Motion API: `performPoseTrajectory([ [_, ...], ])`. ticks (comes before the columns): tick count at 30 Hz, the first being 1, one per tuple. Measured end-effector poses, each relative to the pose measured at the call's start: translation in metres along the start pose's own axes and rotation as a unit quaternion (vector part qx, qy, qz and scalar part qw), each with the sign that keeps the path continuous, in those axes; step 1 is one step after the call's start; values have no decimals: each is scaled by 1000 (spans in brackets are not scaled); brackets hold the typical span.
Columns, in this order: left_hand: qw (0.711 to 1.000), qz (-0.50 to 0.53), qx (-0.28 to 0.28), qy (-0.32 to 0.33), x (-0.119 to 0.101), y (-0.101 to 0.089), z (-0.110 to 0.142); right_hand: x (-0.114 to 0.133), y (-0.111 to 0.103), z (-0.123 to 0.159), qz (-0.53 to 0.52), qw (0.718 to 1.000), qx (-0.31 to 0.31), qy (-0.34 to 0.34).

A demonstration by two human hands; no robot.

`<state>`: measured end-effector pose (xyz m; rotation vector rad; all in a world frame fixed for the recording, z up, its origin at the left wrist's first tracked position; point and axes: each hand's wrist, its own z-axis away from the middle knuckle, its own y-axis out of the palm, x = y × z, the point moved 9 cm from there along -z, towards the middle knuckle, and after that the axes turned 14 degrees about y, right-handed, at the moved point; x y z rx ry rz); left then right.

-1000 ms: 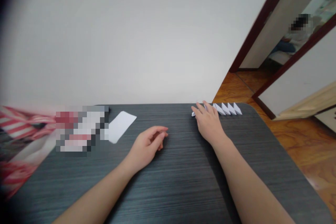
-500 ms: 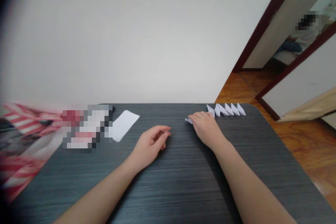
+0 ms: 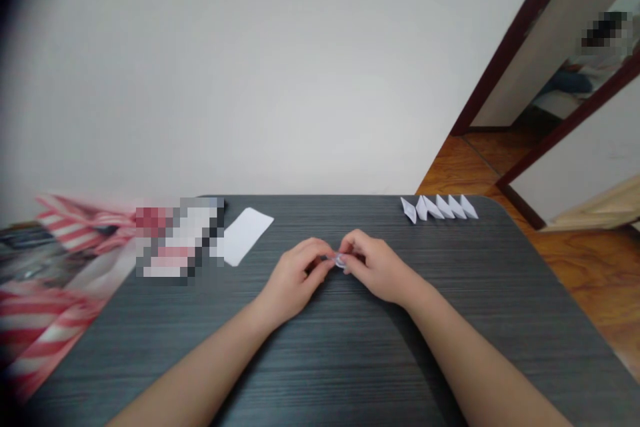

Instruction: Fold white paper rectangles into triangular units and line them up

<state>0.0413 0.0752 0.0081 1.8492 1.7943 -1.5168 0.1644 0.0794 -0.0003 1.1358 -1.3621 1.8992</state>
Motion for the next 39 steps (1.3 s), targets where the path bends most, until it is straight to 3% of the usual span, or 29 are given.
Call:
performPoseTrajectory([
  [6, 973, 149, -73, -163, 30, 0, 11, -11, -7, -1, -131, 991, 2, 23],
  [9, 956, 206, -82, -190, 34, 3, 12, -15, -6, -2, -162, 987, 3, 21],
  [21, 990, 82, 37, -111, 13, 10, 5, -11, 4, -5, -175, 983, 44, 37],
  [33, 992, 81, 25, -90, 14, 14, 6, -20, 8, -6, -137, 986, 29, 93],
  [39, 994, 62, 23, -88, 12, 12, 5, -14, 6, -4, -90, 994, -2, 57],
])
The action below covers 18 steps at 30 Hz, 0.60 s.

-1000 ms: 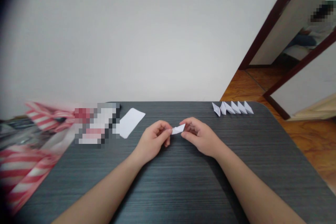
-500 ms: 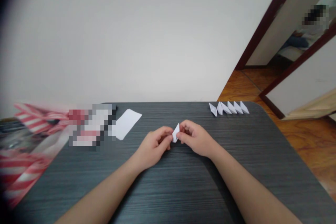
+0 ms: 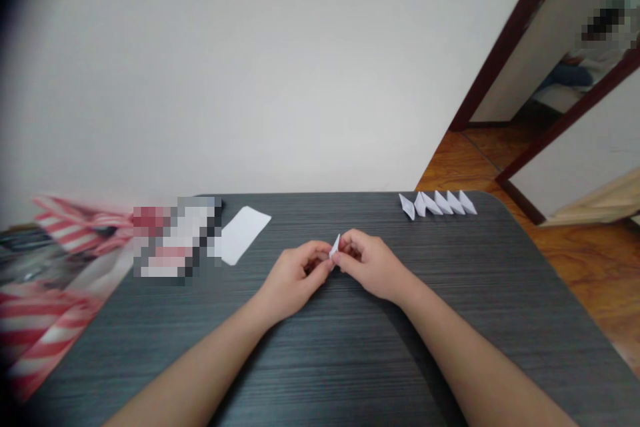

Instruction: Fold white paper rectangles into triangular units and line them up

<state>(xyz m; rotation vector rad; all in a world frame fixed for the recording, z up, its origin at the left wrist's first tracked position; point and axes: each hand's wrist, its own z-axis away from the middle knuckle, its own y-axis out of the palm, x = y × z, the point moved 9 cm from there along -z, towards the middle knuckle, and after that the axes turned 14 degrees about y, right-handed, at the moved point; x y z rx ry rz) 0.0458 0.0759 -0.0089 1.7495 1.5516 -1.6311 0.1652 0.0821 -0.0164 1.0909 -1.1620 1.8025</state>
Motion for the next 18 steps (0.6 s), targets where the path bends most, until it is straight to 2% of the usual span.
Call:
performPoseTrajectory([
  [6, 1000, -14, -7, -5, 0, -1, 1, 13, 1, 5, 55, 997, -25, -51],
  [13, 997, -73, -13, -5, -2, -4, 0, 21, 3, 9, 98, 992, -56, -64],
  [18, 994, -106, -2, 12, -5, -5, -1, 17, 5, 7, 78, 994, -44, -61],
])
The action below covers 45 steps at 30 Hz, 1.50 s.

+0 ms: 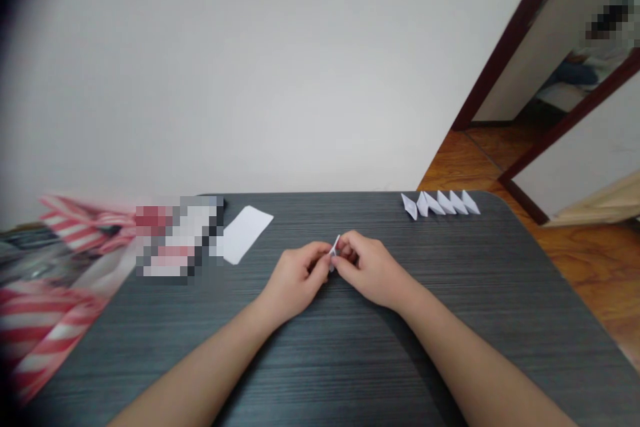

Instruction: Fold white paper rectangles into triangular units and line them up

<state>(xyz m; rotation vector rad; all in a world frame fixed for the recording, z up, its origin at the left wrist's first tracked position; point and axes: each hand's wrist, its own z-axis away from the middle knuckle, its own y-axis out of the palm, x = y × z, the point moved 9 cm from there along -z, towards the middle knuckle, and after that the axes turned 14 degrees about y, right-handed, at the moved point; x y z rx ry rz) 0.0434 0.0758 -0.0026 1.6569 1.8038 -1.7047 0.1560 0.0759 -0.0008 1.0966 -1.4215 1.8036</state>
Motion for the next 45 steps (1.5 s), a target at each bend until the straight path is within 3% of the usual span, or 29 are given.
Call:
performPoseTrajectory([
  [20, 985, -154, 25, 74, -12, -1, 1, 4, 6, 2, -15, 1000, 13, 6],
  [45, 976, -201, 21, 87, -18, 1, 2, 3, 6, 1, -4, 1000, 8, 15],
])
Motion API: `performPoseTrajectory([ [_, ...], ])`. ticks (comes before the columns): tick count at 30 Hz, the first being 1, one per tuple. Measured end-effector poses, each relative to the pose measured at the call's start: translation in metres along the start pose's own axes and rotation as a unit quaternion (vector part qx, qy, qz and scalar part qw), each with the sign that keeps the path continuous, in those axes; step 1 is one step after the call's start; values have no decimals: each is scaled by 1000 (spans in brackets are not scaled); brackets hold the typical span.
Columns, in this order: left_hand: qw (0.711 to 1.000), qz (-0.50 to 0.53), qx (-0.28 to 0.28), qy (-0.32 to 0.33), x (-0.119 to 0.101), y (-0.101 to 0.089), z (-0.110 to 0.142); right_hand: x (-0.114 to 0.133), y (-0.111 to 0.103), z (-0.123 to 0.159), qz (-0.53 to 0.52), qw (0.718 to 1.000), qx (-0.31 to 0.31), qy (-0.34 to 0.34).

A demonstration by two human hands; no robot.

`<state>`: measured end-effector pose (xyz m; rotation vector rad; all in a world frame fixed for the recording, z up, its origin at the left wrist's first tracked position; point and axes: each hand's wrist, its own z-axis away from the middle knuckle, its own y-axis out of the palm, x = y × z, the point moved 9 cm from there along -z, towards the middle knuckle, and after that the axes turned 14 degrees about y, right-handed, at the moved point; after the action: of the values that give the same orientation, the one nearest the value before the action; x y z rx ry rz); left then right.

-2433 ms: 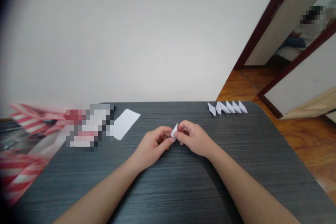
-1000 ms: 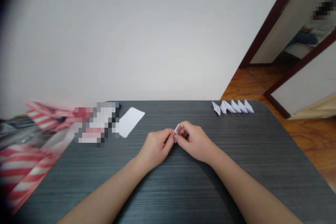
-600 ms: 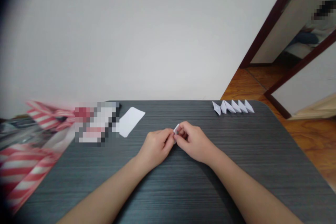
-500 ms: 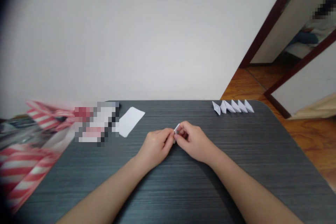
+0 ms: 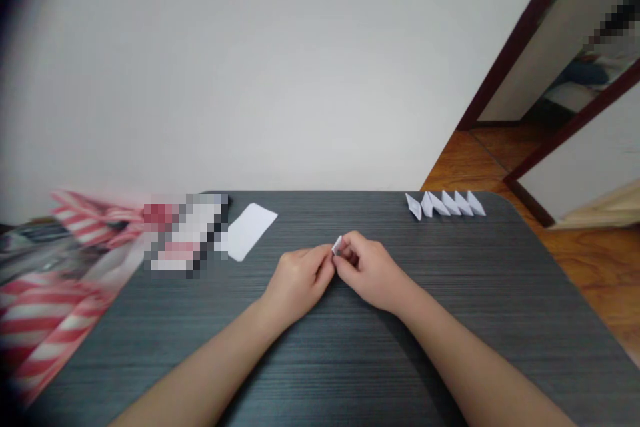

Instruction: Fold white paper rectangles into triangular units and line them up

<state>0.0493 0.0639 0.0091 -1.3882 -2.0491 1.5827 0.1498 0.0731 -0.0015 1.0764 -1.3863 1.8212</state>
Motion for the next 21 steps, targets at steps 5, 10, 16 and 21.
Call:
performPoseTrajectory([
  [5, 998, 63, -14, 2, 1, -1, -1, -1, -1, 0, -14, 1000, 1, -3],
  [10, 996, 81, -20, 0, 3, 0, 0, -3, -4, 0, -15, 1000, -16, -9],
  [16, 996, 74, -48, -8, 4, -2, 1, -3, -7, 0, 14, 999, -36, -20],
  [21, 994, 89, -45, -31, 7, -1, 2, -6, -6, 0, 4, 999, -39, -23],
])
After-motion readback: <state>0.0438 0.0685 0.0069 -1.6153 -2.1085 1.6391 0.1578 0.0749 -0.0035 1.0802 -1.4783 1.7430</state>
